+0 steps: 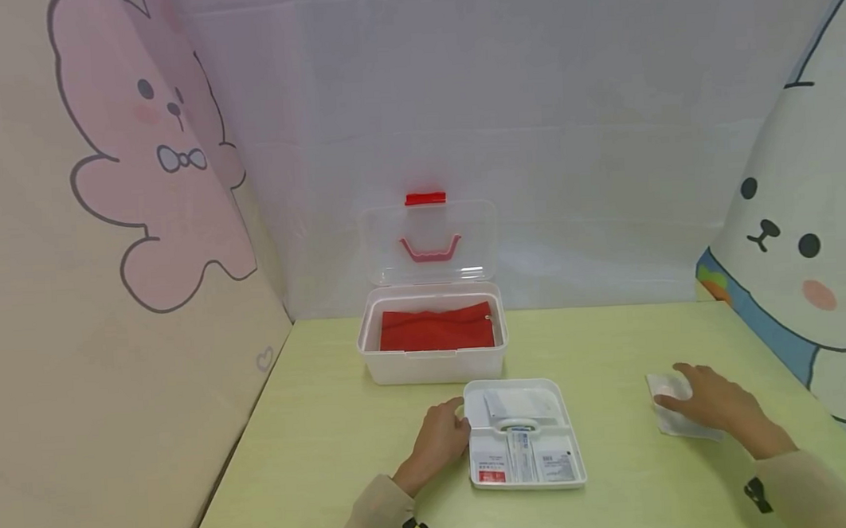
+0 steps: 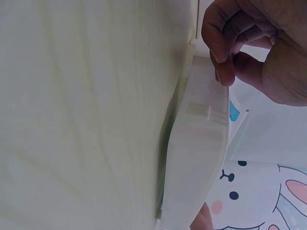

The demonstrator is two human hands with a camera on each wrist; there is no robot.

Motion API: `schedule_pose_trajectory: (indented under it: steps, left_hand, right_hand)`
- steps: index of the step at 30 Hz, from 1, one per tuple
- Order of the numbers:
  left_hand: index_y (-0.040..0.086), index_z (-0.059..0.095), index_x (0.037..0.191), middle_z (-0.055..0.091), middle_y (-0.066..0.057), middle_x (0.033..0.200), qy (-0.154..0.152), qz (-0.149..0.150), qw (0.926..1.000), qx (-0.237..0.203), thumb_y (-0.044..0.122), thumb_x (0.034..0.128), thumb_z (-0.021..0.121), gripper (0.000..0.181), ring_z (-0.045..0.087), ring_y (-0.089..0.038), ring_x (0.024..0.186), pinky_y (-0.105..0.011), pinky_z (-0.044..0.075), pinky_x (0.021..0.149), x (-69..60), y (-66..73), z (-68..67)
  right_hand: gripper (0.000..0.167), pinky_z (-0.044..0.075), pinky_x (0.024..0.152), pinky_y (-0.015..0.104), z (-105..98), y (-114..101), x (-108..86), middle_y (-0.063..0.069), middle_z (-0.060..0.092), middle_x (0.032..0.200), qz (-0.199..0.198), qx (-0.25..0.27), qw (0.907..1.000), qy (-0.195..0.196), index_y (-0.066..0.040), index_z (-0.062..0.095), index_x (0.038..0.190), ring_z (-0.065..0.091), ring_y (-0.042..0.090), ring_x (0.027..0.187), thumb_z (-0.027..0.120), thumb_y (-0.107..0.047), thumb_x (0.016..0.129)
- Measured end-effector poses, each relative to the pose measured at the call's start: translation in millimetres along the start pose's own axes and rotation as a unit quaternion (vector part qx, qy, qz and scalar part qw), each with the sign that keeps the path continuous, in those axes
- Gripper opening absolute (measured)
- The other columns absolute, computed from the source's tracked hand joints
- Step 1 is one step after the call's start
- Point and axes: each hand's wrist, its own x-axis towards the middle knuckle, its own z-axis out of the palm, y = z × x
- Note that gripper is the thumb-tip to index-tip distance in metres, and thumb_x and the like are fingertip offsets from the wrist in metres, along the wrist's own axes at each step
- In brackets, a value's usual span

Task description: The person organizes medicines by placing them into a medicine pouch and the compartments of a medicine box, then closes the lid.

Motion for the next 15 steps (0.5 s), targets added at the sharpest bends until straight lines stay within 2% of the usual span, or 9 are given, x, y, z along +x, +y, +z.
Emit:
schedule_pose_trajectory:
  steps: [6, 11, 15]
  left_hand:
    - [-0.005, 0.058, 0.13, 0.051, 0.004, 0.055, -0.007, -0.008, 0.9999, -0.004, 0.008, 0.0918, 0.055, 0.041, 0.045, -0.005, 0.044, -0.023, 0.037, 0.044, 0.2, 1.1, -0.7]
    - [-0.005, 0.058, 0.129, 0.051, 0.005, 0.054, -0.003, -0.007, 1.0, -0.001, 0.008, 0.0912, 0.055, 0.04, 0.045, -0.005, 0.044, -0.023, 0.037, 0.044, 1.4, 0.3, 0.6]
    - [-0.004, 0.058, 0.13, 0.05, 0.005, 0.053, -0.003, -0.011, 0.9999, -0.003, 0.009, 0.0916, 0.055, 0.04, 0.045, -0.005, 0.043, -0.023, 0.036, 0.043, 2.5, -0.7, 1.7]
  right_hand:
    - [0.102, 0.046, 0.075, 0.065, 4.8, 3.9, 0.8, 0.045, 0.047, 0.12, 0.03, 0.009, 0.9992, -0.027, 0.016, 0.038, 0.134, 0.054, 0.059, 0.101, 0.064, -0.067, 0.081]
    - [0.108, 0.048, 0.07, 0.06, 3.6, 4.0, -0.2, 0.045, 0.049, 0.116, 0.046, 0.022, 0.9982, -0.032, 0.017, 0.036, 0.134, 0.058, 0.049, 0.09, 0.07, -0.066, 0.075]
    - [0.111, 0.048, 0.071, 0.059, 3.2, 3.2, -0.6, 0.045, 0.051, 0.112, 0.055, 0.029, 0.9974, -0.038, 0.019, 0.035, 0.133, 0.058, 0.049, 0.089, 0.072, -0.066, 0.073]
